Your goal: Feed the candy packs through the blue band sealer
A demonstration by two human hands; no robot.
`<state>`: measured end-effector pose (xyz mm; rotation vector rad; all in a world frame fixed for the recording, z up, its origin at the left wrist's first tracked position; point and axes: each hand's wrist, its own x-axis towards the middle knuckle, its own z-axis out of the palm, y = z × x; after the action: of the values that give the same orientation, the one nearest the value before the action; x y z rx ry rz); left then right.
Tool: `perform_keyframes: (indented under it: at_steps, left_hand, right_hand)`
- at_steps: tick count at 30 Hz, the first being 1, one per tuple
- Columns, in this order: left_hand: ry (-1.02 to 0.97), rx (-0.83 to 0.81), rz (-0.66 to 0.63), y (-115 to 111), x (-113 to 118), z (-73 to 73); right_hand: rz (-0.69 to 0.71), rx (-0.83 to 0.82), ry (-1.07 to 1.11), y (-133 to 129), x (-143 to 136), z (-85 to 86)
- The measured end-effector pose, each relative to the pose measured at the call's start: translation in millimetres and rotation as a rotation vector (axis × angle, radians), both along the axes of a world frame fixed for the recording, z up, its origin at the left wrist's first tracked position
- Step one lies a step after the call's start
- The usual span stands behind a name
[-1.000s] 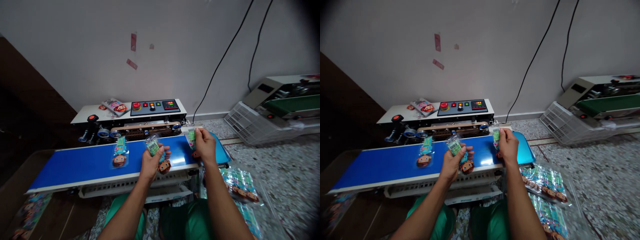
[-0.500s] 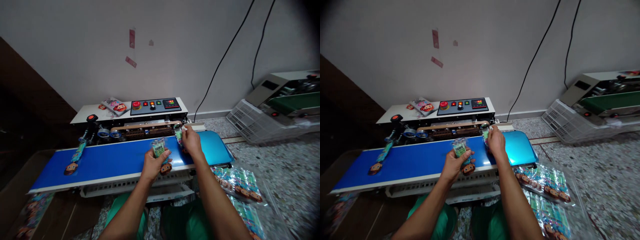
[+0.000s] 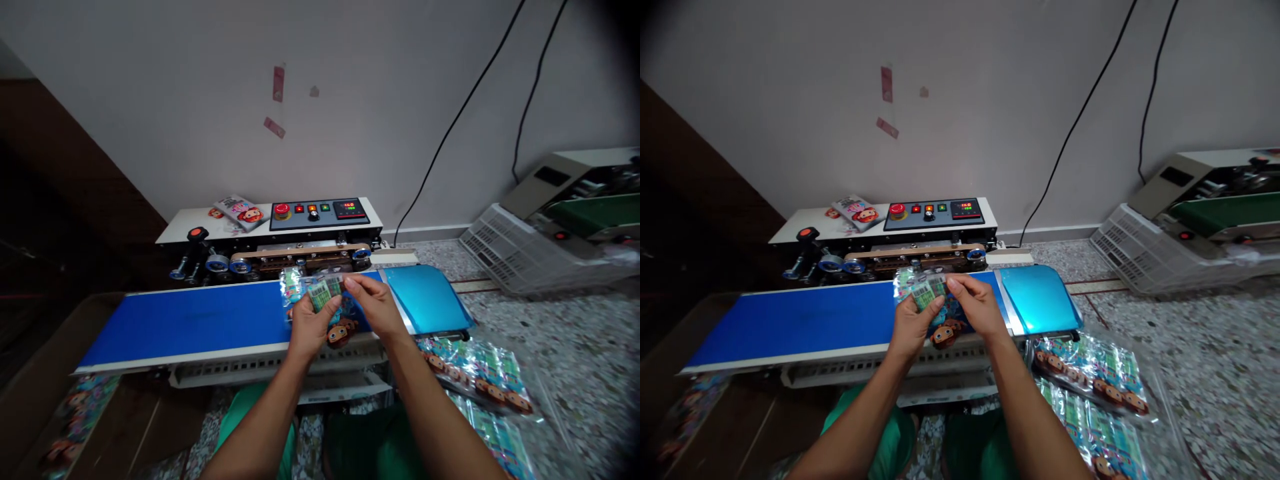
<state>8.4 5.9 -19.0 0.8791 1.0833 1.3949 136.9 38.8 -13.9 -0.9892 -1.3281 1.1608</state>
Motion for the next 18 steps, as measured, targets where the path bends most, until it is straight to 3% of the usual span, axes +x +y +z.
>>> perform_keyframes:
  at_steps: [4, 9, 13, 18]
  left_hand:
    - [-0.074, -0.019, 0.015, 2.0, -1.3, -0.8]
    - [-0.208, -0.086, 0.021, 2.3, -0.6, 2.1]
    - [-0.212, -0.099, -0.041, -1.7, 1.2, 6.3]
    - [-0.229, -0.106, -0.112, -4.3, 1.9, 9.9]
  right_hand:
    - [-0.268, 0.027, -0.046, 4.2, 12.9, 4.1]
    - [-0.590, 0.077, -0.460, 19.7, 61.0, -2.1]
    - [-0.672, -0.010, -0.826, 36.9, 90.0, -18.1]
    - [-0.657, -0.114, -1.063, 55.0, 76.8, -21.4]
